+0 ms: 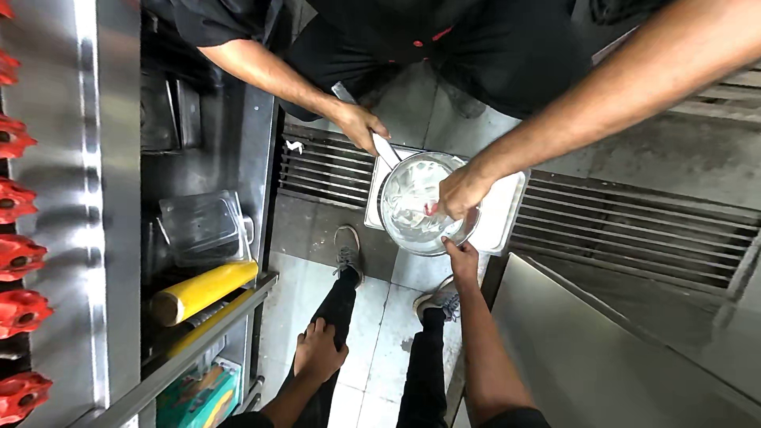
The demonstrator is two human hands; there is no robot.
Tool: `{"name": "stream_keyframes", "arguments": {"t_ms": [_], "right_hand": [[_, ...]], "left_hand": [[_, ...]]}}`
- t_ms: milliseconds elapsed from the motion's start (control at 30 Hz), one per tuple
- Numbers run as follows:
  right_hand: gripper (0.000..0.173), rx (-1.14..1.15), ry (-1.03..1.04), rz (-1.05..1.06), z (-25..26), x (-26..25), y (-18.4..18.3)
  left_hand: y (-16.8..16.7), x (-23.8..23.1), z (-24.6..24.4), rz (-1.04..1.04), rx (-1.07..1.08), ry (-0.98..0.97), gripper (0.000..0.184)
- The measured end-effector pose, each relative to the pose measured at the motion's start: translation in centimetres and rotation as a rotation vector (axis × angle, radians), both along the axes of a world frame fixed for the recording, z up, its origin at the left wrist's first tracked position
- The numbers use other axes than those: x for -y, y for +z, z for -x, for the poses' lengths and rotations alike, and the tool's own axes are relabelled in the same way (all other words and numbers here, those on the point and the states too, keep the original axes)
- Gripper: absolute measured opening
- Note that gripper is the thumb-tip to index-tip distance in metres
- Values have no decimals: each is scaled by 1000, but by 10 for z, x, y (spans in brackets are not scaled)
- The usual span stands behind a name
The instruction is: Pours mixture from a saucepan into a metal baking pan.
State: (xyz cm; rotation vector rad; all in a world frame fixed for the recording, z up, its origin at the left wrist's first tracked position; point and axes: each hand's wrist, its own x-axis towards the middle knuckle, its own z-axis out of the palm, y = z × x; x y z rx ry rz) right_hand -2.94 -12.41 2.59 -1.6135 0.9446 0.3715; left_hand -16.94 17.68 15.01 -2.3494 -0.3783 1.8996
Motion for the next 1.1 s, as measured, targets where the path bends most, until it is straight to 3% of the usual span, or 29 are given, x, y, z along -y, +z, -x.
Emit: {"name": "stream_keyframes", "arguments": {"t_ms": [1100], "right_hand": [[22, -79, -9, 13, 5, -3, 1]], "left_hand": [[2, -1, -2, 8, -2, 23, 66]]}}
